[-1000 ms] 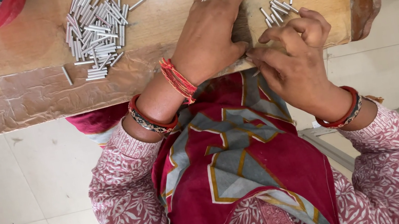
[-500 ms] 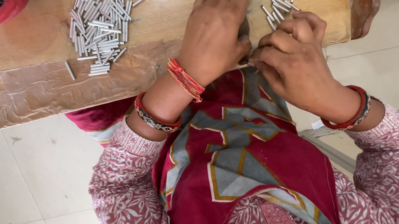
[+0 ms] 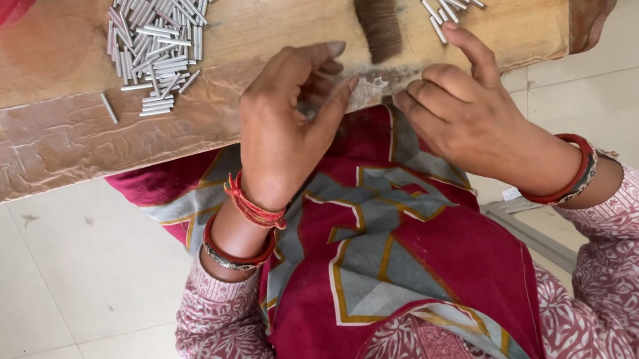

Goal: Manually inserting bundles of bristles into small metal ferrules at a workbench.

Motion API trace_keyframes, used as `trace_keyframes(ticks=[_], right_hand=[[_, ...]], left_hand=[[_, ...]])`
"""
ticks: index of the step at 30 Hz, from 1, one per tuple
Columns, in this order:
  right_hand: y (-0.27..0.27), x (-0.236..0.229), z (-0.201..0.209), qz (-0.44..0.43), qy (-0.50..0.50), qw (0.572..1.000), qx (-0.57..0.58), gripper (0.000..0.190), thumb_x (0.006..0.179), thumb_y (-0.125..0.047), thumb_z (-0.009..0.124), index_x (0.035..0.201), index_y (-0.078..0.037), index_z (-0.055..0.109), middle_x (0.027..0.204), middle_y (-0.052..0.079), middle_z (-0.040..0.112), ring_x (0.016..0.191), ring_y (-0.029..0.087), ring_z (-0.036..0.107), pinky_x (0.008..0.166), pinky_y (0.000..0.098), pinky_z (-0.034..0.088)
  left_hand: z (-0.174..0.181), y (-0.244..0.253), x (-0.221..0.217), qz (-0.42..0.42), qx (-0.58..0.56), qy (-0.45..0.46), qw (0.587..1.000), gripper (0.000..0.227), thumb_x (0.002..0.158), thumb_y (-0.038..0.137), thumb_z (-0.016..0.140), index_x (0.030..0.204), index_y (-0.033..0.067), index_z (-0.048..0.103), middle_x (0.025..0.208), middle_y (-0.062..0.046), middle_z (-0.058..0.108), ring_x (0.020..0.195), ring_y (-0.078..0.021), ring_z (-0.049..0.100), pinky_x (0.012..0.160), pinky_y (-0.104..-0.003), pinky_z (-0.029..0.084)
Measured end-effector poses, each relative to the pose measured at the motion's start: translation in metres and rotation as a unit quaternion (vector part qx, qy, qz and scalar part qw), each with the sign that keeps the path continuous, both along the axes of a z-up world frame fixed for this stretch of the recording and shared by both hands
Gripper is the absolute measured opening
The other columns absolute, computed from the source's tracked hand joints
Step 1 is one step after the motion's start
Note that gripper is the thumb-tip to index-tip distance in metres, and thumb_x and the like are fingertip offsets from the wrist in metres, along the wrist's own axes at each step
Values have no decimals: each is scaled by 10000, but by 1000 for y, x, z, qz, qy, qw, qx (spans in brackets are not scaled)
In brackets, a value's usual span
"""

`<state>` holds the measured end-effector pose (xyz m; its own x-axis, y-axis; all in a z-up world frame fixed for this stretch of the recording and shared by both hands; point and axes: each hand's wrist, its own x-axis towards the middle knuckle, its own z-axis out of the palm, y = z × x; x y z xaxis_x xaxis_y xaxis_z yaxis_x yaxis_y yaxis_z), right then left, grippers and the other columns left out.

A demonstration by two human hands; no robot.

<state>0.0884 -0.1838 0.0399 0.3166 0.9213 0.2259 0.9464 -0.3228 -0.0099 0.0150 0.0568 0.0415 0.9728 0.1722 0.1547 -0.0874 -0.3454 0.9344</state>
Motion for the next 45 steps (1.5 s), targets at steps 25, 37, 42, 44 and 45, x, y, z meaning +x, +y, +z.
trace_keyframes(ticks=[25,37,42,44,45], right_hand=[[-5,-15,24,-63,352,906,228,360,817,27,800,1167,-35,744,1069,98,753,1031,247,699,1179,516,533],[7,-19,33,-66,237,933,263,244,854,77,772,1078,-18,755,984,93,761,896,212,692,1128,493,567],[4,-18,33,-82,231,930,275,231,854,53,784,1069,-29,765,926,77,741,894,207,695,1125,487,569],[3,-18,33,-81,226,930,279,233,852,58,778,1068,-28,764,930,79,744,897,210,697,1125,487,568],[3,-19,32,-81,226,930,279,235,850,63,773,1066,-28,763,934,81,747,899,213,699,1125,488,567]], left_hand=[[-15,-35,-15,-151,-279,167,934,69,1029,47,665,994,-13,666,810,4,685,694,-27,649,618,-198,570],[0,1,0,-137,-193,153,960,140,937,135,756,1016,20,747,816,-59,755,704,-96,714,634,-239,586],[4,57,25,100,274,-40,956,98,855,133,794,931,75,773,924,-119,689,856,-329,668,768,-448,542],[0,74,43,102,313,-30,944,87,825,121,791,893,72,767,926,-126,675,878,-340,654,772,-457,534],[-2,82,51,106,349,-15,931,76,796,110,787,855,70,761,929,-133,662,900,-351,640,776,-465,526]])
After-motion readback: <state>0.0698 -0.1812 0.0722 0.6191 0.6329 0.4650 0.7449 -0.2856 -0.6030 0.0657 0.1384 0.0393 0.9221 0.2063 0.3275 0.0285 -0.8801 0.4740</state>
